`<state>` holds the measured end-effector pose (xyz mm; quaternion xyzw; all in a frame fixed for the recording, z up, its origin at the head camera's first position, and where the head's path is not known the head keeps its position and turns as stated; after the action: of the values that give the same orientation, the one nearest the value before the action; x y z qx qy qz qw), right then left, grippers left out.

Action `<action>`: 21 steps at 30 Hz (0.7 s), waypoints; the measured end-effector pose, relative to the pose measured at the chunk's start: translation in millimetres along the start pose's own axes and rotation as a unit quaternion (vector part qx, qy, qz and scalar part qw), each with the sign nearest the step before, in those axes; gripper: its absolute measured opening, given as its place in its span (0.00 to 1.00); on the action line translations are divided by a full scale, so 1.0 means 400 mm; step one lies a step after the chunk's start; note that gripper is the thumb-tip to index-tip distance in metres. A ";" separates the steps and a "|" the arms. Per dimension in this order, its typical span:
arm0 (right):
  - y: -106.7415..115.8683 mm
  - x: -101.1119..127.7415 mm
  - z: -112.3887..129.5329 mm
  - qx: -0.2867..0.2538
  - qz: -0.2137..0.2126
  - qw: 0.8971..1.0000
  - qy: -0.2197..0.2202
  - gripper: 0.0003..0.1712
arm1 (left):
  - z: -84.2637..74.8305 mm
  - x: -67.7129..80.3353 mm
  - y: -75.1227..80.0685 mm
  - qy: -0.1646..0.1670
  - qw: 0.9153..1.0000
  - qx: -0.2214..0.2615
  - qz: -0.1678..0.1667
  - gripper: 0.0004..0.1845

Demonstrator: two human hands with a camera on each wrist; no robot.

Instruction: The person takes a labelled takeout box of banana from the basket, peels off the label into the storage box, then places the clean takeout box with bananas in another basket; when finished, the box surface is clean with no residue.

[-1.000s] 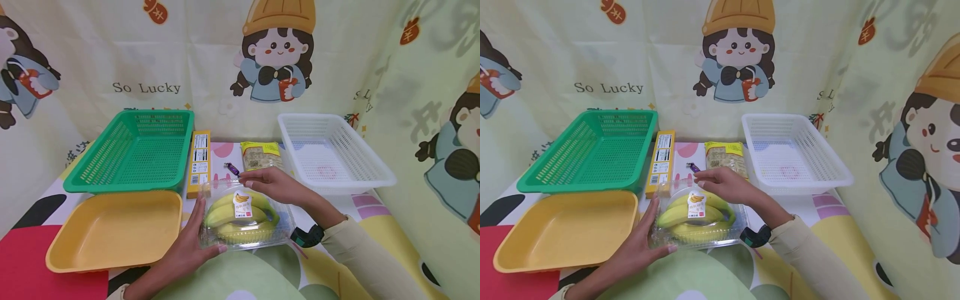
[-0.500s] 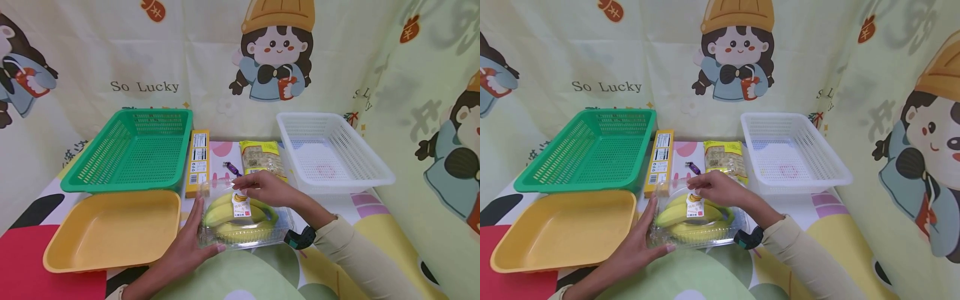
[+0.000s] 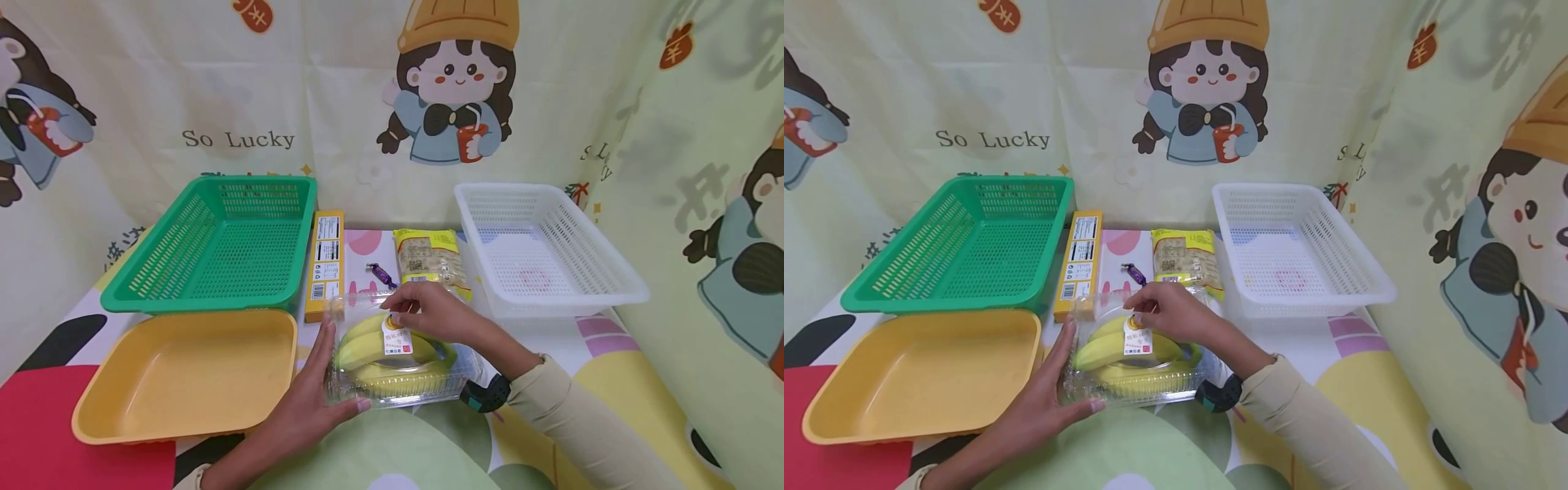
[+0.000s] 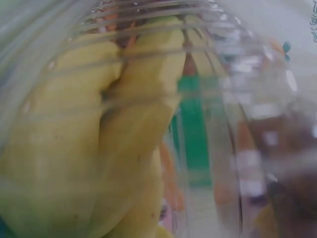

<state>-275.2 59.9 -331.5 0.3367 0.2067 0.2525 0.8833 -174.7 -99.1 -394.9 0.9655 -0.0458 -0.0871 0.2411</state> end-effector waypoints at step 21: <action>0.032 0.032 0.008 -0.041 -0.009 0.999 0.031 0.04 | 0.000 0.004 0.001 0.007 1.000 -0.010 0.001 0.65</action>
<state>-267.2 74.1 -322.9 0.2907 0.2269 0.2635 0.8914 -173.0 -99.5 -394.9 0.9636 -0.0444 -0.0806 0.2509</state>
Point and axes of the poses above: each hand's wrist, its own x-axis away from the middle knuckle, its own y-axis out of the back of the hand, z = x × y, the point moved 8 cm from there along -x, towards the middle knuckle, and after that the axes turned 7 degrees about -z, right-handed, at the moved point
